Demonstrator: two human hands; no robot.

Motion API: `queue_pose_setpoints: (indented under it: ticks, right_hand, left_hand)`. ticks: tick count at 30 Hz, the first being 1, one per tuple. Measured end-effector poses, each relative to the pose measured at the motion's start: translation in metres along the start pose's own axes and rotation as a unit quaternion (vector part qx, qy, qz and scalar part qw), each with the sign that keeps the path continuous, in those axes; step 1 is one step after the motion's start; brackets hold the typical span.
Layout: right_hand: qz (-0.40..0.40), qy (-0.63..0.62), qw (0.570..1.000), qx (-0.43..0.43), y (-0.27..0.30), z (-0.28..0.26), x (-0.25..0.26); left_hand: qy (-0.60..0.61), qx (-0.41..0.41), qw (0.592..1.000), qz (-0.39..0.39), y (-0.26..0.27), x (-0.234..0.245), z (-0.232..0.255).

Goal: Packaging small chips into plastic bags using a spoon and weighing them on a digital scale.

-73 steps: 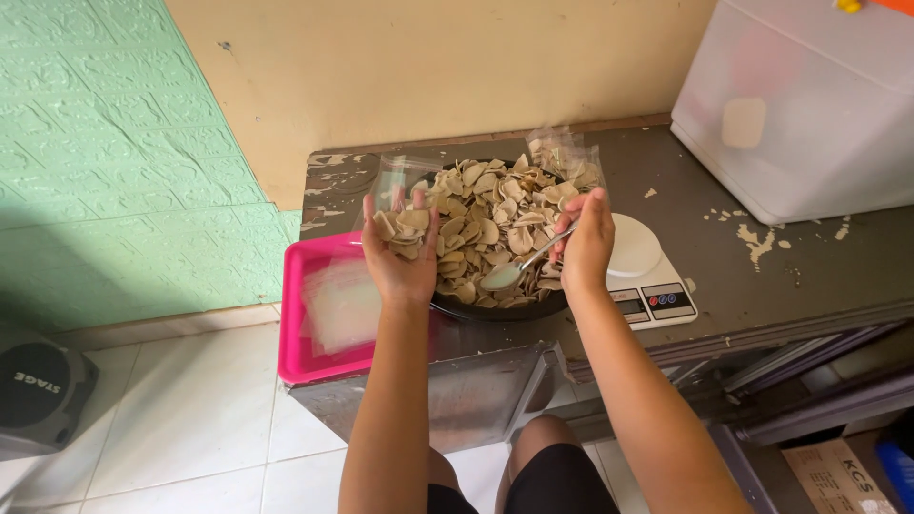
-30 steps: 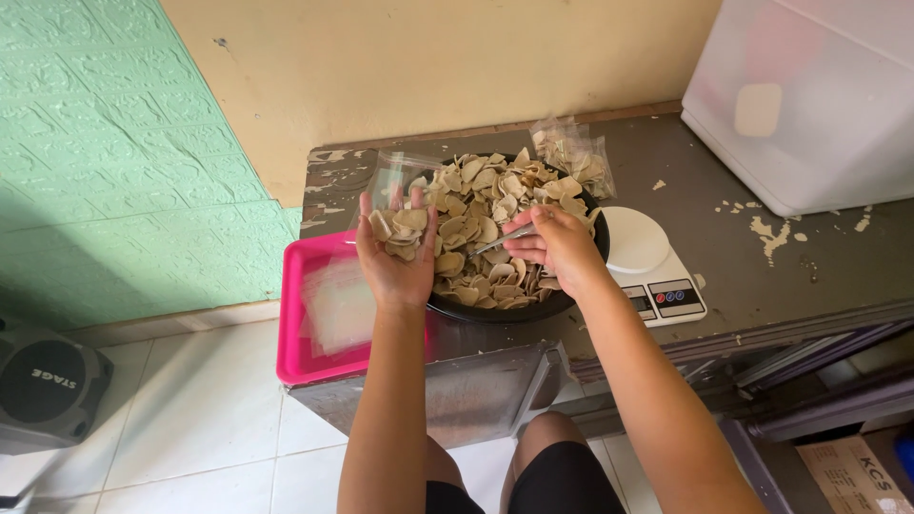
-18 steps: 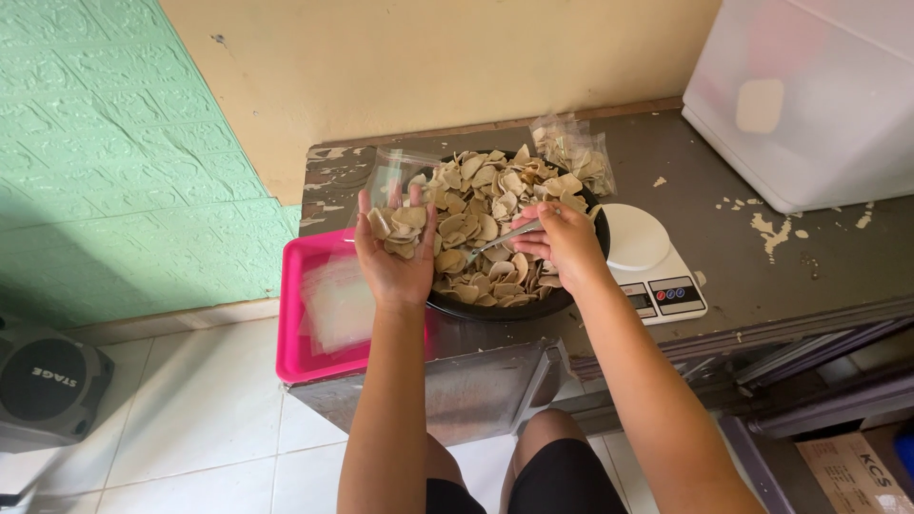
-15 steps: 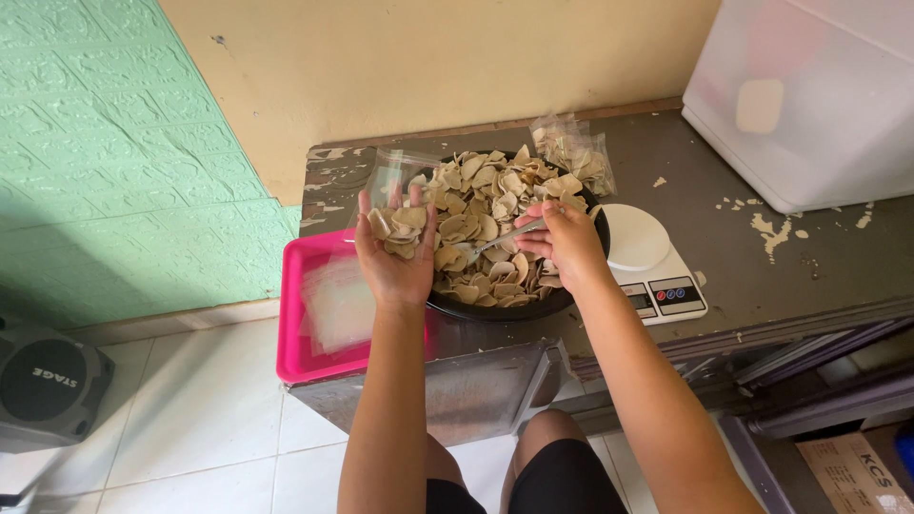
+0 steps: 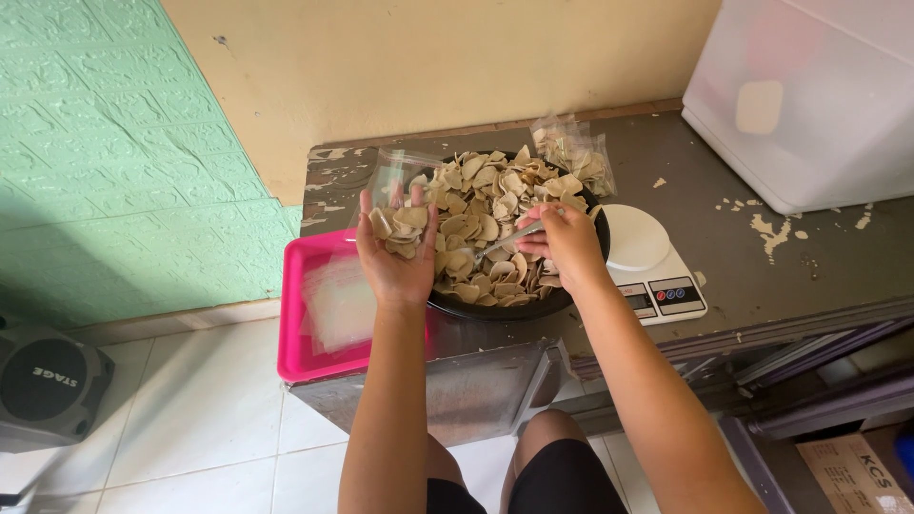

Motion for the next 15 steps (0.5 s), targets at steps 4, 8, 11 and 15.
queue_pose_setpoints:
  ticks: [4,8,11,15]
  right_hand:
    - [0.013,-0.020,1.000,-0.002,-0.004,0.001,0.003]
    - [0.057,-0.049,0.997,0.012,-0.009,0.001,0.010]
    - [0.079,-0.059,0.995,0.016,-0.009,-0.006,0.015]
    - [0.096,-0.052,0.994,0.032,-0.020,-0.018,0.023]
  left_hand:
    - [-0.006,-0.004,1.000,-0.006,-0.003,0.000,0.001]
    - [-0.011,0.001,1.000,-0.004,0.000,-0.002,0.002]
    - [-0.010,0.006,1.000,-0.015,-0.005,-0.001,0.000]
    - [-0.022,0.005,1.000,-0.003,-0.001,-0.005,0.000]
Point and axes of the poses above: each hand's wrist, its own y-axis away from the middle knuckle, its own x-axis out of the back of the hand, z = x × y, the point moved 6 cm from there along -y, towards the middle knuckle, and after that the axes turned 12 degrees about z, right-handed, at the moved point
